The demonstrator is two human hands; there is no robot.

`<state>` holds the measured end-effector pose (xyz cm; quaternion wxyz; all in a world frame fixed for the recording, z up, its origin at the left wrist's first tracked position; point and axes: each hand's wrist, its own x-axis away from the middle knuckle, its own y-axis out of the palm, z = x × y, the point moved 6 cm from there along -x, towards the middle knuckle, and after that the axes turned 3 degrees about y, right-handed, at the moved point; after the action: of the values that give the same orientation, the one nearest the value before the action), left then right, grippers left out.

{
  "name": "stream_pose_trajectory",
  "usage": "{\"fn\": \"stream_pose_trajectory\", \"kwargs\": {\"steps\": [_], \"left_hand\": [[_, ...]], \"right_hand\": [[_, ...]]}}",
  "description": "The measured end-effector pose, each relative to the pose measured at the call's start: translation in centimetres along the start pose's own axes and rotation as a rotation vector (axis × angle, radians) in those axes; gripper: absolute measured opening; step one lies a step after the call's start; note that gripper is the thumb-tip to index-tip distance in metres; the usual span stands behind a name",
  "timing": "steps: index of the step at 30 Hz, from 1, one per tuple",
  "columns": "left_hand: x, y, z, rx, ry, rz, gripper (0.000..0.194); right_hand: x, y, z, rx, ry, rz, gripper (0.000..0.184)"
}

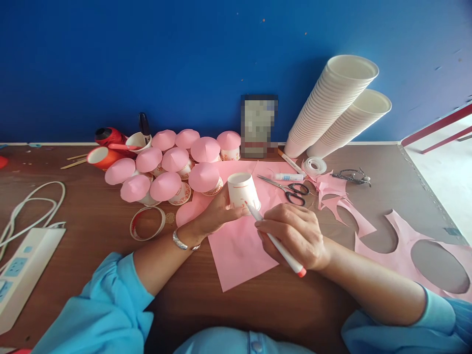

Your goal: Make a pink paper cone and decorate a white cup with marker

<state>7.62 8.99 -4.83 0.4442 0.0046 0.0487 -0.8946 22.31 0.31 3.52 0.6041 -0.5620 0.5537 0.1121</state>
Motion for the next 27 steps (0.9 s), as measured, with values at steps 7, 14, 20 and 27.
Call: {"fn": "stream_pose_trajectory", "kwargs": {"steps": [7,14,20,27], "left_hand": [[-0.3,0.6,1.0,0.042,-0.018,0.028,0.04],[-0.3,0.9,1.3,0.006,0.033,-0.001,0.048],[-0.1,0.8,1.0,0.043,-0.006,0.024,0.058],[-0.2,0.9,1.0,0.082,-0.039,0.043,0.059]], "right_hand": [[0.8,0.9,0.0,0.022,-0.005,-0.04,0.023],[0.3,0.6,0.0,0.082,0.015,-0.015,0.024],[-0.1,0.4,0.1,0.104,0.018,-0.01,0.024],[0.1,0.5,0.2,0.087,0.017,-0.016,0.024]]}}
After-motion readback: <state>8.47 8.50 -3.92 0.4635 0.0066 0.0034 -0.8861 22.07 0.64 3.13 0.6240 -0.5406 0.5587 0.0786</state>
